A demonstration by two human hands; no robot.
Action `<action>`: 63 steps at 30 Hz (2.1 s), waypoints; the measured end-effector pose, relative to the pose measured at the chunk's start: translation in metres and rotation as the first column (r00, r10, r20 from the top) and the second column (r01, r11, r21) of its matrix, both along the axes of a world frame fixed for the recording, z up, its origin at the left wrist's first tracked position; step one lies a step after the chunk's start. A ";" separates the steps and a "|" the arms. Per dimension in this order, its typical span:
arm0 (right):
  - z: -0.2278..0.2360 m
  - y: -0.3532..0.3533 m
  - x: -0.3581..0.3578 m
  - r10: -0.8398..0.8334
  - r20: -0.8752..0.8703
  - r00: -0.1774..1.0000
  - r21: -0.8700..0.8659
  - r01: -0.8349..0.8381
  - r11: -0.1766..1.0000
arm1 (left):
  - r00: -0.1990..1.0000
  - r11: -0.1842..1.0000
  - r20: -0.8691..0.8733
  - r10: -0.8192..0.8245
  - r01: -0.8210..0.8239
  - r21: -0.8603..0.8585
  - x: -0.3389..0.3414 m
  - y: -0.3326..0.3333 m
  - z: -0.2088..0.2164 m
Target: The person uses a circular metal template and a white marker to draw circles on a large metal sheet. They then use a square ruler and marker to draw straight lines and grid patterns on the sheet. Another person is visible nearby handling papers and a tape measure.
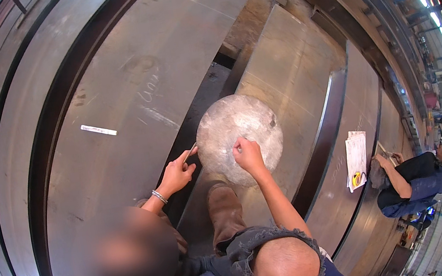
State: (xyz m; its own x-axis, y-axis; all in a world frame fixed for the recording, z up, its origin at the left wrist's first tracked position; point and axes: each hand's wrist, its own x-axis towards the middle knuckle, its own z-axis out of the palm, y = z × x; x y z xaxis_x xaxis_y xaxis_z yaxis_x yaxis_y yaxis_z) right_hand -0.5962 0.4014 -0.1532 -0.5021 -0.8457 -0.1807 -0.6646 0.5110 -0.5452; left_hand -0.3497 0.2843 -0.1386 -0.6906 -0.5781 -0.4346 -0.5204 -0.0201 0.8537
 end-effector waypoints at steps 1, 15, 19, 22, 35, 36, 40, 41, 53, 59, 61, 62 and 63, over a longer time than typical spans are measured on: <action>0.000 -0.001 0.004 0.012 -0.028 1.000 0.036 -0.011 0.999 | 1.000 1.000 0.006 -0.001 0.001 -0.002 0.000 0.000 -0.001; 0.016 -0.008 0.032 -0.097 -0.099 0.990 0.323 0.125 0.938 | 1.000 1.000 -0.001 0.009 -0.009 -0.028 0.001 0.006 0.004; 0.000 -0.035 0.009 -0.096 -0.172 0.980 0.237 0.136 0.962 | 1.000 1.000 -0.019 0.014 -0.014 -0.015 -0.002 0.002 -0.001; -0.001 -0.042 0.002 -0.107 -0.198 0.974 0.150 0.138 0.979 | 1.000 1.000 -0.003 0.004 -0.004 -0.004 0.001 0.004 -0.004; -0.002 -0.050 -0.008 -0.083 -0.137 0.987 0.130 0.101 0.986 | 1.000 1.000 -0.004 0.016 -0.016 -0.012 -0.002 0.002 -0.002; -0.002 -0.042 -0.002 -0.077 -0.134 0.988 0.176 0.100 0.979 | 1.000 1.000 -0.001 0.014 -0.014 -0.008 -0.001 0.004 -0.002; 0.008 -0.004 0.030 -0.095 -0.056 0.994 0.303 0.107 0.947 | 1.000 1.000 0.007 0.013 -0.012 -0.021 0.001 0.004 -0.002; 0.012 0.001 0.032 -0.126 -0.023 0.992 0.332 0.126 0.935 | 1.000 1.000 0.003 0.006 -0.006 -0.019 0.000 0.005 -0.002; 0.011 -0.015 0.022 -0.070 -0.081 0.994 0.293 0.091 0.952 | 1.000 1.000 0.006 -0.001 0.000 0.013 -0.002 0.006 0.001; 0.003 -0.067 -0.022 -0.056 -0.123 0.991 0.166 0.076 0.983 | 0.999 0.999 -0.024 0.022 -0.022 0.032 0.001 0.004 0.000; 0.006 -0.066 -0.014 -0.028 -0.120 0.992 0.176 0.049 0.983 | 1.000 1.000 -0.014 0.007 -0.006 0.028 0.003 0.004 0.002; 0.003 -0.054 -0.003 -0.011 -0.114 0.993 0.220 0.036 0.975 | 1.000 1.000 -0.017 0.003 -0.003 0.024 0.004 0.002 0.001; 0.002 -0.037 0.008 0.005 -0.114 0.993 0.259 0.025 0.965 | 1.000 1.000 -0.023 0.005 -0.005 0.025 0.002 0.000 0.001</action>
State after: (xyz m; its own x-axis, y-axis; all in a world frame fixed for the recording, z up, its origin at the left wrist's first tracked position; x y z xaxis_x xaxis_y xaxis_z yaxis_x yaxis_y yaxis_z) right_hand -0.5879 0.3643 -0.1515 -0.5403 -0.7718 -0.3353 -0.7081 0.6323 -0.3142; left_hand -0.3479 0.2846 -0.1377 -0.6975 -0.5706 -0.4335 -0.5008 -0.0445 0.8644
